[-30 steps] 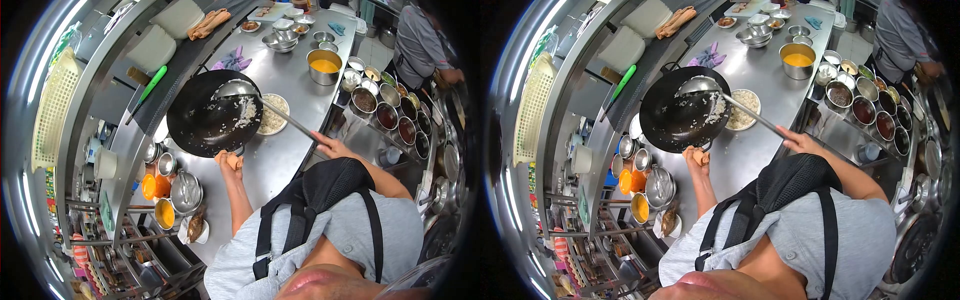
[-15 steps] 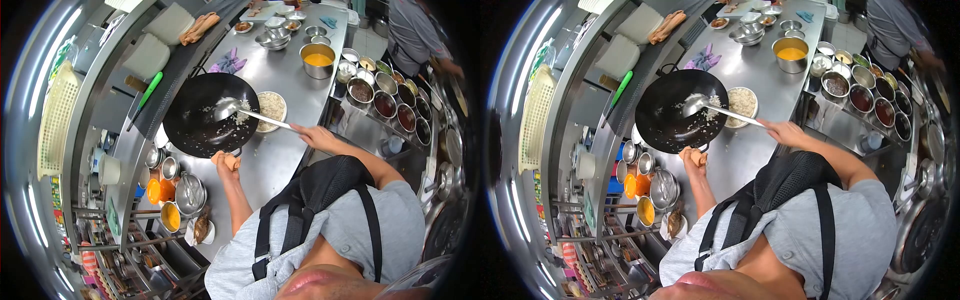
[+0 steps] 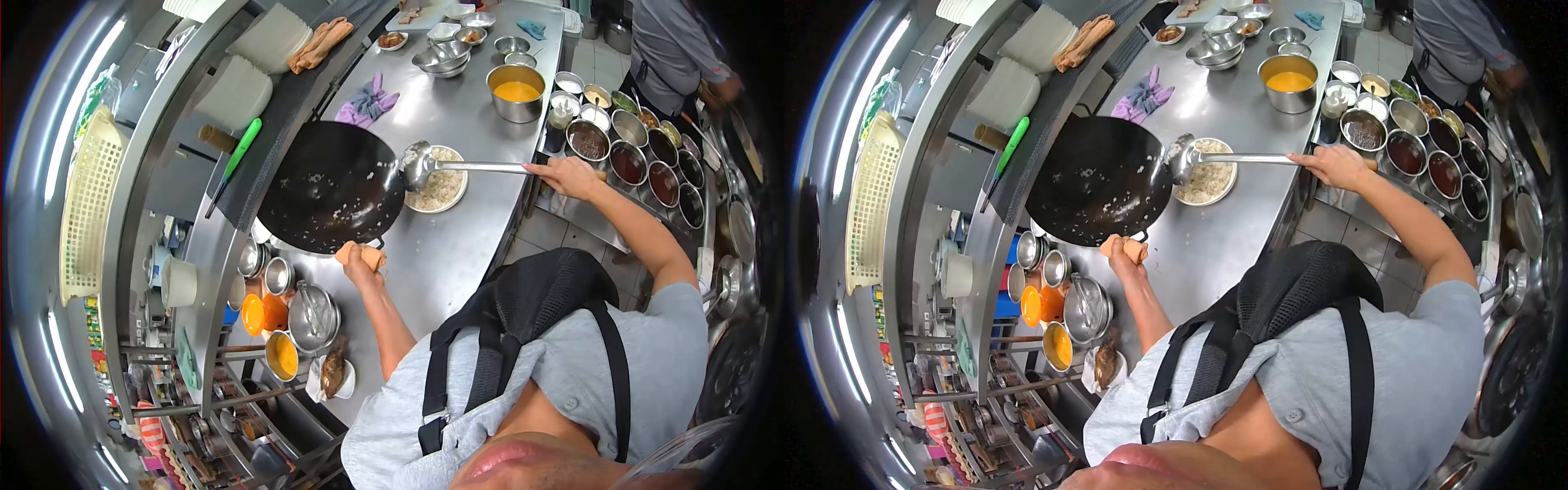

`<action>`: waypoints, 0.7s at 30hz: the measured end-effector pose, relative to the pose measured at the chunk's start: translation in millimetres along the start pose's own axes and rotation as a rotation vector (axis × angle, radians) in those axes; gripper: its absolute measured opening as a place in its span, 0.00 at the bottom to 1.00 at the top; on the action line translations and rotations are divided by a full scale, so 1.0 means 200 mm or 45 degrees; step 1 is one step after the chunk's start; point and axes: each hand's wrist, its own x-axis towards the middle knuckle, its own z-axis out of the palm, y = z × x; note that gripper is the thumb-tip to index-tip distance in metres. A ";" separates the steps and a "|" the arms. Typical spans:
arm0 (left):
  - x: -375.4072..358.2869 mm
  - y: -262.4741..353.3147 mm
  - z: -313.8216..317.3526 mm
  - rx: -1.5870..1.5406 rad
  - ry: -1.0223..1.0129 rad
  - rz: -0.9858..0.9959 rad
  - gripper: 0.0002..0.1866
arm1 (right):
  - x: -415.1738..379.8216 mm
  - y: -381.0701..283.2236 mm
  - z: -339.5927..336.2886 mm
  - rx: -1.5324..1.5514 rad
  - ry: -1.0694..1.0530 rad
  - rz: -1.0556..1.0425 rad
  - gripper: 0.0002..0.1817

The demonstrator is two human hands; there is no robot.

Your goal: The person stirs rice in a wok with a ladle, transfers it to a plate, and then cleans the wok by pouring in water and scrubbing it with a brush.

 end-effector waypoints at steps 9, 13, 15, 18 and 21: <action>-0.13 0.00 -0.13 -0.170 -0.089 -0.156 0.05 | 0.35 -0.43 0.16 0.273 -0.019 0.058 0.28; -0.16 0.02 -0.18 -0.204 -0.051 -0.140 0.05 | 0.12 -0.33 0.27 0.232 0.037 0.141 0.29; -0.16 0.00 -0.20 -0.236 -0.034 -0.130 0.05 | -0.02 -0.27 0.24 0.204 0.034 0.159 0.29; -0.11 -0.01 -0.20 -0.099 0.074 -0.105 0.06 | -0.14 -0.28 0.25 0.228 0.070 0.174 0.30; -0.08 -0.01 -0.24 -0.151 -0.106 -0.111 0.05 | -0.08 -0.47 0.19 1.421 -0.196 0.142 0.32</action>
